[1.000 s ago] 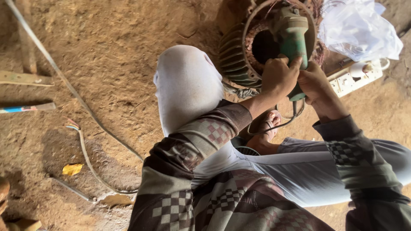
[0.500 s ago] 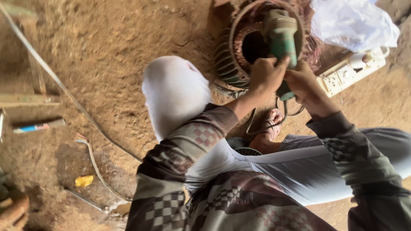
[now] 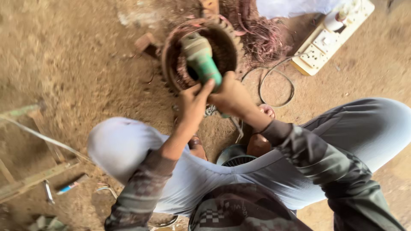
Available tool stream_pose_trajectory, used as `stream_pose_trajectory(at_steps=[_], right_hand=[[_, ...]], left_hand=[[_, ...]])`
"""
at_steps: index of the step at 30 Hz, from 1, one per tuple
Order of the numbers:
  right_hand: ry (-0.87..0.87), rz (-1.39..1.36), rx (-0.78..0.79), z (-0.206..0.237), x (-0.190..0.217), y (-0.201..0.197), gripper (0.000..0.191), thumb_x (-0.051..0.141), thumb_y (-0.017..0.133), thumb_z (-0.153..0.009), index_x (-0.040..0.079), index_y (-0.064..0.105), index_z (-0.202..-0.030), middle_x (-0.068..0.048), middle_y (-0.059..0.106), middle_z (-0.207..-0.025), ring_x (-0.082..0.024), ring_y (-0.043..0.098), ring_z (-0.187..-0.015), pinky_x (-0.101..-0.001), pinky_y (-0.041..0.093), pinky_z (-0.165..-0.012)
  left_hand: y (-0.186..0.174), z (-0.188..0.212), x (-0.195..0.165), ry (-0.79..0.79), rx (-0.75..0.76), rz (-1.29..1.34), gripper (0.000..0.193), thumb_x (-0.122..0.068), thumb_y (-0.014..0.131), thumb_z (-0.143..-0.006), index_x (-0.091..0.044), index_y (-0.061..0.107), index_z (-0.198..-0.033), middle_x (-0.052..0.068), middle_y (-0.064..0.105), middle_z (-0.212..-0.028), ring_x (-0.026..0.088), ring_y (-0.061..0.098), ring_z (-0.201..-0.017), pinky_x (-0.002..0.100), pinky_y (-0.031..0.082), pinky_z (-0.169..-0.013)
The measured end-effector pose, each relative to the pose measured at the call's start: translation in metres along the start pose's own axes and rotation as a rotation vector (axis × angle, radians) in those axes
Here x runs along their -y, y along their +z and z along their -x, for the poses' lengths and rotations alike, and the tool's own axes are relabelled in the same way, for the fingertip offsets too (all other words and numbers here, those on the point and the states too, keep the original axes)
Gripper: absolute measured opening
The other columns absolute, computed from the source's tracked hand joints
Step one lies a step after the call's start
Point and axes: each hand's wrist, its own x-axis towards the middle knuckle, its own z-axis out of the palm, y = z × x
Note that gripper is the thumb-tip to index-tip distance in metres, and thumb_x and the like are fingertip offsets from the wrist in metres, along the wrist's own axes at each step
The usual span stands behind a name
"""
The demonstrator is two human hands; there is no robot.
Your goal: The person sits on the ground holding an angle grinder and grinds the copper windings inside an electric motor stator housing, repositioning the tool and the housing repeatedly to work around the winding slots, then sets the grinder down and reaches into the housing.
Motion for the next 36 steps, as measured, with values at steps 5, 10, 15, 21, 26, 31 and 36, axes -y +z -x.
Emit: stream_pose_trajectory(at_steps=[5,10,15,21,26,31,36], right_hand=[[-0.021,-0.038,-0.038,-0.014,0.001,-0.010,0.070,0.051,0.069,-0.087,-0.011,0.044,-0.106,-0.035,0.069,-0.089,-0.049,0.071,-0.084,-0.0530,0.059,-0.073],[-0.015,-0.127,-0.007,-0.021,-0.001,-0.012,0.072,0.053,0.068,-0.086,-0.011,0.043,-0.105,-0.036,0.068,-0.087,-0.051,0.070,-0.083,-0.0555,0.058,-0.072],[-0.064,-0.187,-0.033,-0.023,-0.010,-0.012,0.071,0.052,0.069,-0.085,-0.011,0.042,-0.103,-0.036,0.068,-0.084,-0.052,0.070,-0.079,-0.0567,0.058,-0.070],[-0.068,-0.229,-0.070,-0.023,-0.011,-0.011,0.063,0.046,0.065,-0.089,-0.010,0.042,-0.104,-0.036,0.067,-0.081,-0.053,0.069,-0.077,-0.0601,0.057,-0.069],[-0.077,-0.269,-0.086,-0.021,-0.015,-0.011,0.058,0.041,0.063,-0.090,-0.011,0.041,-0.105,-0.035,0.067,-0.081,-0.053,0.069,-0.076,-0.0607,0.056,-0.069],[-0.045,-0.342,-0.046,-0.020,-0.019,-0.013,0.056,0.040,0.063,-0.088,-0.009,0.041,-0.102,-0.033,0.068,-0.079,-0.051,0.071,-0.075,-0.0580,0.058,-0.066],[-0.039,-0.358,-0.071,-0.016,-0.019,-0.013,0.057,0.041,0.061,-0.091,-0.010,0.040,-0.103,-0.034,0.068,-0.079,-0.052,0.070,-0.075,-0.0585,0.058,-0.067]], left_hand=[[0.011,-0.013,-0.006,0.017,-0.056,-0.257,0.046,-0.044,0.067,-0.099,0.001,0.079,-0.100,0.016,0.071,-0.091,0.019,0.062,-0.084,0.033,0.048,-0.076],[0.022,-0.022,-0.006,0.048,-0.108,-0.209,0.043,-0.040,0.067,-0.101,0.000,0.077,-0.111,0.014,0.064,-0.124,0.017,0.060,-0.110,0.031,0.048,-0.093],[0.025,-0.024,-0.010,-0.136,-0.023,0.191,0.037,-0.031,0.069,-0.098,0.002,0.074,-0.113,0.004,0.068,-0.114,0.011,0.061,-0.099,0.028,0.050,-0.085],[0.034,-0.025,-0.008,-0.153,0.000,0.285,0.031,-0.023,0.074,-0.098,0.003,0.073,-0.114,0.003,0.070,-0.105,0.011,0.061,-0.092,0.028,0.050,-0.080],[0.038,-0.028,-0.007,-0.146,0.033,0.369,0.029,-0.019,0.075,-0.096,0.003,0.071,-0.115,0.005,0.071,-0.108,0.012,0.064,-0.095,0.028,0.052,-0.085],[0.038,-0.029,-0.008,-0.177,0.024,0.340,0.028,-0.018,0.073,-0.096,0.002,0.072,-0.115,0.004,0.072,-0.107,0.012,0.065,-0.095,0.027,0.052,-0.085],[0.041,-0.030,-0.009,-0.102,0.024,0.239,0.028,-0.019,0.074,-0.095,0.004,0.073,-0.111,0.004,0.066,-0.113,0.013,0.063,-0.101,0.028,0.052,-0.087]])
